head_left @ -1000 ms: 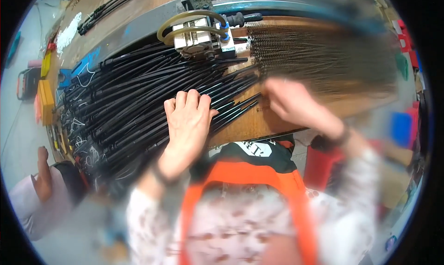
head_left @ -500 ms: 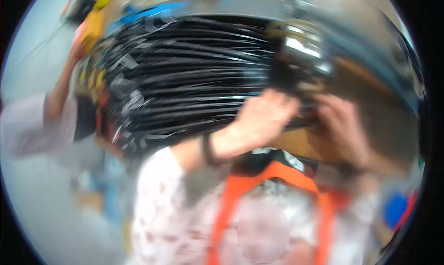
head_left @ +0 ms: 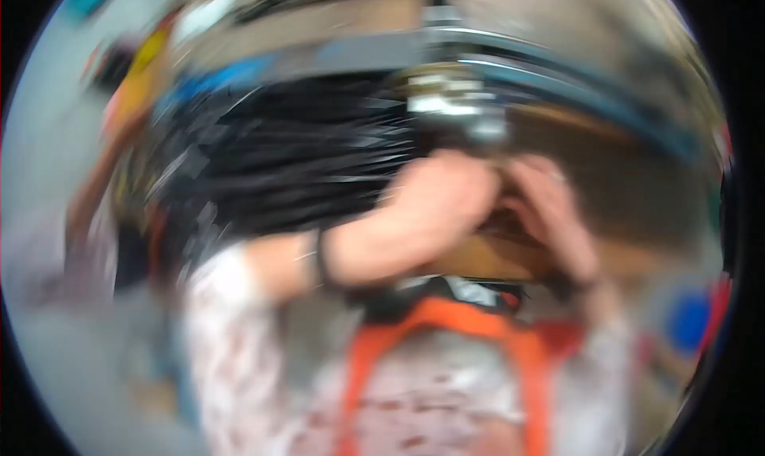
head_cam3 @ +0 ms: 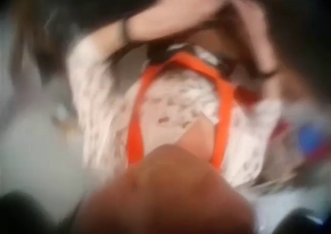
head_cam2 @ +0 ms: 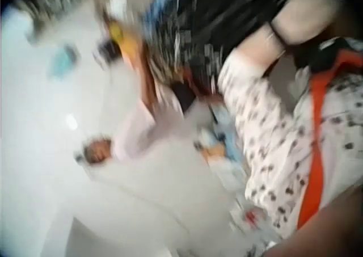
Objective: Assembling long black plastic industrial components into a machine fixture on a workbench.
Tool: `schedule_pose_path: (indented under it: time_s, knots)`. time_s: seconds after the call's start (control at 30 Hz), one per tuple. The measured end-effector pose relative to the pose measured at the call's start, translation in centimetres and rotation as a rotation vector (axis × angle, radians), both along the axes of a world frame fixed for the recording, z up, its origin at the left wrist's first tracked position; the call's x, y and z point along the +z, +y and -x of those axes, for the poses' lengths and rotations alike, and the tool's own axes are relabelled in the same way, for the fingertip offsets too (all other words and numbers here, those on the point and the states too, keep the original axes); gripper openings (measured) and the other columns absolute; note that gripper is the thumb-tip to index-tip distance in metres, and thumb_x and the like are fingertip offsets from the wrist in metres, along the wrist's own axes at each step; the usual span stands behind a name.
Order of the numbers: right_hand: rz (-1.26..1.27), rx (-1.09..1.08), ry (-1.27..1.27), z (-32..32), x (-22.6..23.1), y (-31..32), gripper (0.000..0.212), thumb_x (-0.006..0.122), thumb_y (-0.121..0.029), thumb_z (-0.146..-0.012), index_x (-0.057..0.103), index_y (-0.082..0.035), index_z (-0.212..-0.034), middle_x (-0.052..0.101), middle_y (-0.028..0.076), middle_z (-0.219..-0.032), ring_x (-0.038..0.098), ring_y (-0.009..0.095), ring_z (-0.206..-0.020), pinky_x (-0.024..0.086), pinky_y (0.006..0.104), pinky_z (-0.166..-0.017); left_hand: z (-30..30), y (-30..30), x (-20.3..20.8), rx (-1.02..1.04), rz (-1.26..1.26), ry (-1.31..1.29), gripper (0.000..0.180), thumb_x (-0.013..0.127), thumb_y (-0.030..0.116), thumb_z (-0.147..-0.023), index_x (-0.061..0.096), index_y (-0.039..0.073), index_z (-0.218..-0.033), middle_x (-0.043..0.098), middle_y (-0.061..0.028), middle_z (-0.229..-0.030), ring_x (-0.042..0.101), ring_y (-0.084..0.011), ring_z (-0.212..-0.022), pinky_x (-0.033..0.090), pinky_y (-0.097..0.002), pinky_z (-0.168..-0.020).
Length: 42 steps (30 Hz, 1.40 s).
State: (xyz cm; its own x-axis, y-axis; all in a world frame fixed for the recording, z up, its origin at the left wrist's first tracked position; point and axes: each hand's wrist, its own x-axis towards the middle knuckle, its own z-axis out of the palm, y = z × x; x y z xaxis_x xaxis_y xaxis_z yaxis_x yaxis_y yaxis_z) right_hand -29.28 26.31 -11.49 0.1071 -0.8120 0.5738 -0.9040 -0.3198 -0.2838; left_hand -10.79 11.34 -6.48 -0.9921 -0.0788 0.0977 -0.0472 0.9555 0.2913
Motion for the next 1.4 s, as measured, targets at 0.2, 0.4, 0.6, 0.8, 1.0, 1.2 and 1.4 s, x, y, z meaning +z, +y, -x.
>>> schedule_pose_path:
  time_s: [0.2,0.4,0.6,0.8,1.0,1.2,1.4]
  knots:
    - [0.019,-0.666,-0.055,6.3,-1.4,2.7,0.048,0.074,-0.016,-0.084,0.06,-0.012,-0.129,0.066,0.007,-0.073,0.067,0.027,-0.064,0.054,0.0378,-0.058,3.5,-5.1,6.8,-0.07,0.514,0.15,0.049,0.062,0.003,-0.081,0.066,0.021,-0.127,0.053,-0.0078,-0.075,0.057,-0.0278,-0.065,0.048,-0.0407,-0.056]
    - [-0.037,-0.701,-0.202,10.7,2.6,4.3,0.065,0.077,-0.032,-0.08,0.055,-0.01,-0.137,0.07,0.014,-0.101,0.068,0.032,-0.072,0.057,0.0412,-0.066,8.5,-5.0,8.5,-0.256,0.493,0.185,0.062,0.055,-0.008,-0.073,0.056,0.003,-0.134,0.054,-0.0149,-0.083,0.055,-0.0331,-0.078,0.048,-0.0437,-0.068]
    - [0.366,-0.334,-0.206,8.7,3.1,0.7,0.076,0.079,-0.031,-0.078,0.049,-0.003,-0.141,0.066,0.018,-0.103,0.063,0.033,-0.09,0.051,0.0419,-0.082,9.5,-6.4,8.6,-0.241,0.444,0.109,0.048,0.055,-0.007,-0.074,0.059,0.0,-0.121,0.057,-0.0164,-0.084,0.056,-0.0351,-0.08,0.048,-0.044,-0.068]
    - [0.413,-0.399,-0.254,7.0,2.9,-1.0,0.036,0.078,-0.014,-0.078,0.071,-0.012,-0.113,0.06,0.006,-0.07,0.058,0.023,-0.065,0.048,0.0352,-0.059,8.7,-6.7,8.9,-0.203,0.498,0.161,0.055,0.059,-0.007,-0.072,0.064,0.007,-0.125,0.055,-0.014,-0.079,0.057,-0.0322,-0.075,0.047,-0.0435,-0.064]
    - [0.346,-0.438,-0.213,7.4,2.5,-1.2,0.048,0.08,-0.028,-0.076,0.07,-0.018,-0.122,0.056,0.005,-0.064,0.057,0.02,-0.053,0.047,0.0316,-0.048,6.2,-8.4,9.8,-0.084,0.482,0.27,0.059,0.054,-0.01,-0.071,0.067,0.011,-0.124,0.053,-0.0138,-0.077,0.055,-0.0322,-0.073,0.047,-0.0425,-0.064]
    - [0.418,-0.441,-0.175,7.6,2.1,-3.4,0.049,0.081,-0.036,-0.075,0.071,-0.019,-0.119,0.046,0.001,-0.06,0.051,0.015,-0.049,0.043,0.0297,-0.044,4.4,-10.1,9.2,-0.102,0.548,0.284,0.05,0.059,-0.007,-0.072,0.07,0.009,-0.118,0.049,-0.0101,-0.072,0.054,-0.0283,-0.069,0.046,-0.0411,-0.059]
    - [0.522,-0.353,0.014,5.2,3.6,-6.6,0.04,0.076,-0.027,-0.083,0.07,-0.013,-0.12,0.054,0.0,-0.066,0.054,0.015,-0.054,0.046,0.0309,-0.049,2.4,-10.5,9.9,-0.078,0.409,0.178,0.046,0.058,-0.006,-0.078,0.064,0.006,-0.122,0.057,-0.0139,-0.083,0.057,-0.0338,-0.076,0.048,-0.0443,-0.065]
